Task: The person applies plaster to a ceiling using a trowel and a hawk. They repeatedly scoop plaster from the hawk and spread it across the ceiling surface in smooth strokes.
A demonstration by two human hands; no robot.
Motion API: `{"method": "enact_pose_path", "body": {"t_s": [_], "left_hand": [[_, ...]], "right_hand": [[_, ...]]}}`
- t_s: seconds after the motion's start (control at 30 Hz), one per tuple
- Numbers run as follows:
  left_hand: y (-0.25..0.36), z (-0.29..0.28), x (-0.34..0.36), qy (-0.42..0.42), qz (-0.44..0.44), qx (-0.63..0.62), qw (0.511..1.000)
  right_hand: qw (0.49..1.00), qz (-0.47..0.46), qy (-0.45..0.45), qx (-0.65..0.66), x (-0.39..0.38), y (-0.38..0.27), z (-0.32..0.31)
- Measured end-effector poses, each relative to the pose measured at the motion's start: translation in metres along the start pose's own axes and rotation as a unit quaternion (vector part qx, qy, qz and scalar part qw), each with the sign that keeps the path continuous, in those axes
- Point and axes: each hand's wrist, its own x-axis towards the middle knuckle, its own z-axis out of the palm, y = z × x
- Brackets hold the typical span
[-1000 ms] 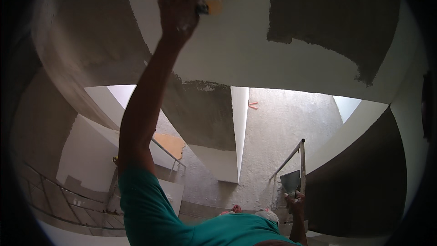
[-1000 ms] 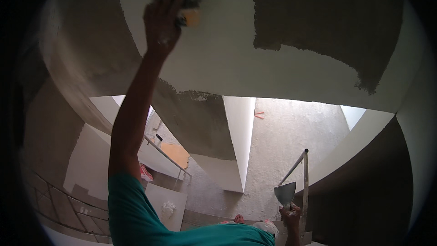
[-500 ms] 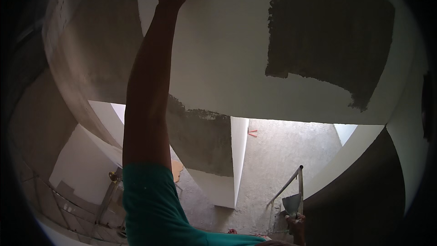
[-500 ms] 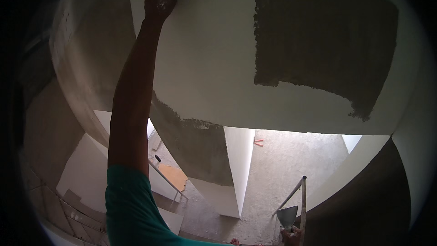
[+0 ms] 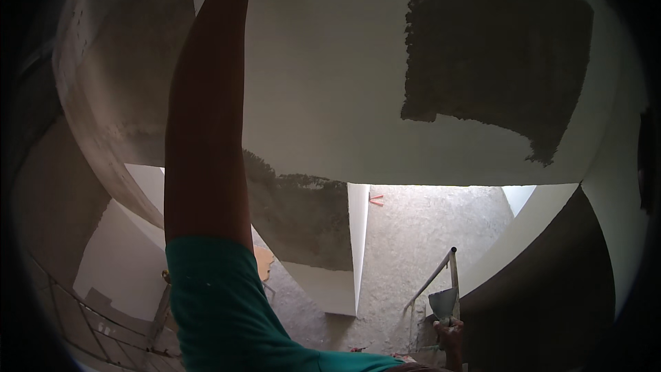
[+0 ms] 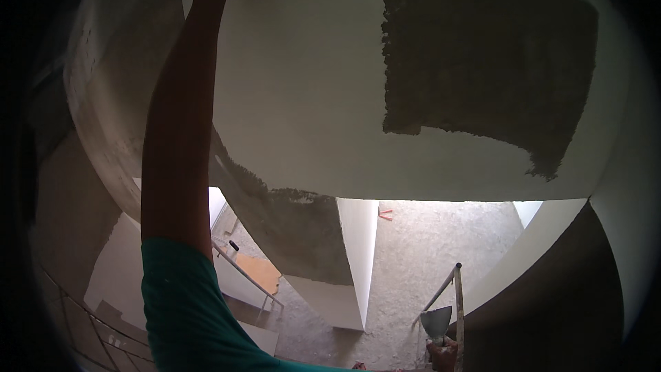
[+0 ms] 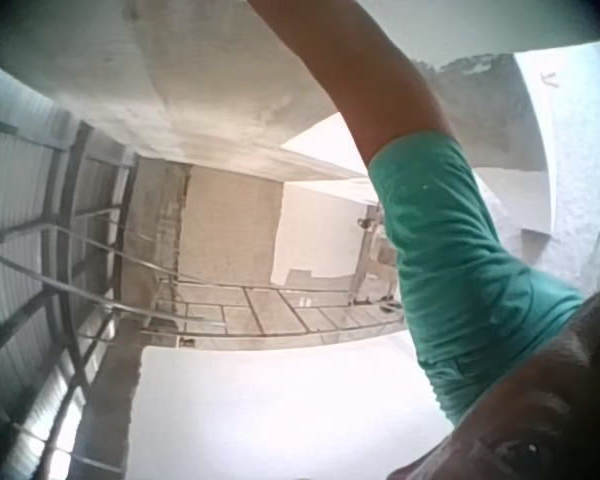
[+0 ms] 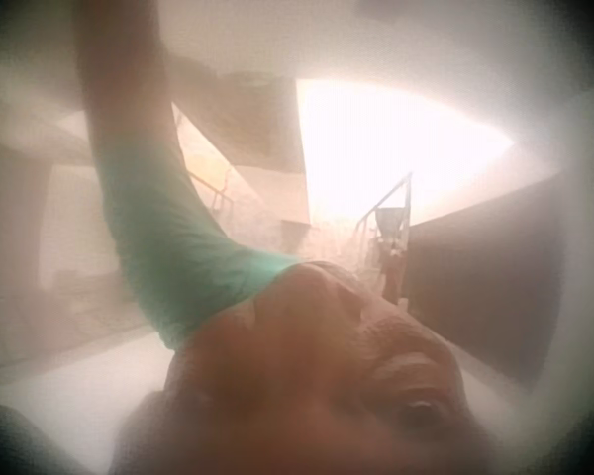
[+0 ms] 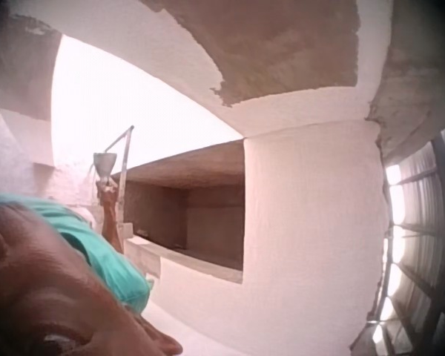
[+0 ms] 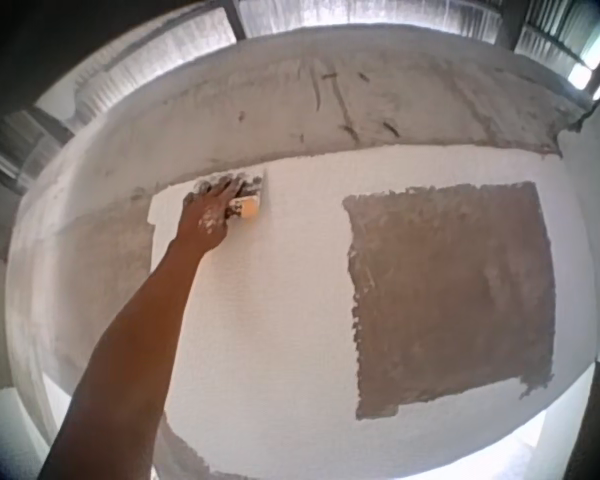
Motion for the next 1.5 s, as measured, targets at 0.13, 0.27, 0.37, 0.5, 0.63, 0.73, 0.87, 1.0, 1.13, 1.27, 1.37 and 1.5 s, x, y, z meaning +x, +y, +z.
{"method": "enact_pose_path", "body": {"t_s": [0.13,0.27,0.37,0.5,0.63,0.73,0.87,1.0,1.13,1.27,1.37,1.5], "left_hand": [[-0.004,0.010,-0.001,-0.004,0.022,-0.026,0.999],[-0.012,0.010,-0.018,-0.029,0.043,-0.022,0.998],[0.017,-0.011,-0.046,-0.092,0.017,-0.025,0.995],[0.038,-0.023,-0.104,-0.113,0.008,-0.028,0.993],[0.068,-0.035,-0.165,-0.165,-0.010,-0.062,0.984],[0.083,-0.052,-0.208,-0.160,-0.005,-0.056,0.986],[0.111,-0.047,-0.285,-0.132,0.000,-0.059,0.990],[0.138,-0.054,-0.358,-0.156,-0.038,-0.111,0.981],[0.162,-0.063,-0.426,-0.208,-0.054,-0.127,0.969],[0.167,-0.107,-0.448,-0.246,-0.062,-0.159,0.954],[0.145,-0.110,-0.371,-0.225,-0.045,-0.125,0.965],[0.114,-0.085,-0.236,-0.097,-0.017,-0.105,0.990]], "right_hand": [[0.999,-0.040,-0.005,-0.011,0.006,0.006,0.007],[1.000,0.003,-0.016,0.017,0.001,0.000,0.012],[0.999,0.029,-0.020,0.010,-0.001,-0.006,0.010],[0.999,0.022,-0.042,-0.019,-0.001,-0.014,0.009],[1.000,0.017,-0.007,-0.024,-0.005,-0.002,0.005],[0.998,0.021,-0.042,-0.034,-0.010,-0.015,-0.002],[0.998,0.022,-0.046,-0.028,-0.011,-0.008,-0.009],[0.998,0.026,-0.058,-0.011,-0.012,-0.001,-0.017],[0.998,0.021,-0.061,-0.027,-0.016,0.000,-0.024],[0.998,0.024,-0.050,-0.014,-0.016,0.018,-0.036],[0.999,0.049,-0.022,-0.005,-0.014,0.020,-0.029],[0.999,0.009,-0.045,-0.028,-0.007,0.009,-0.025]]}}
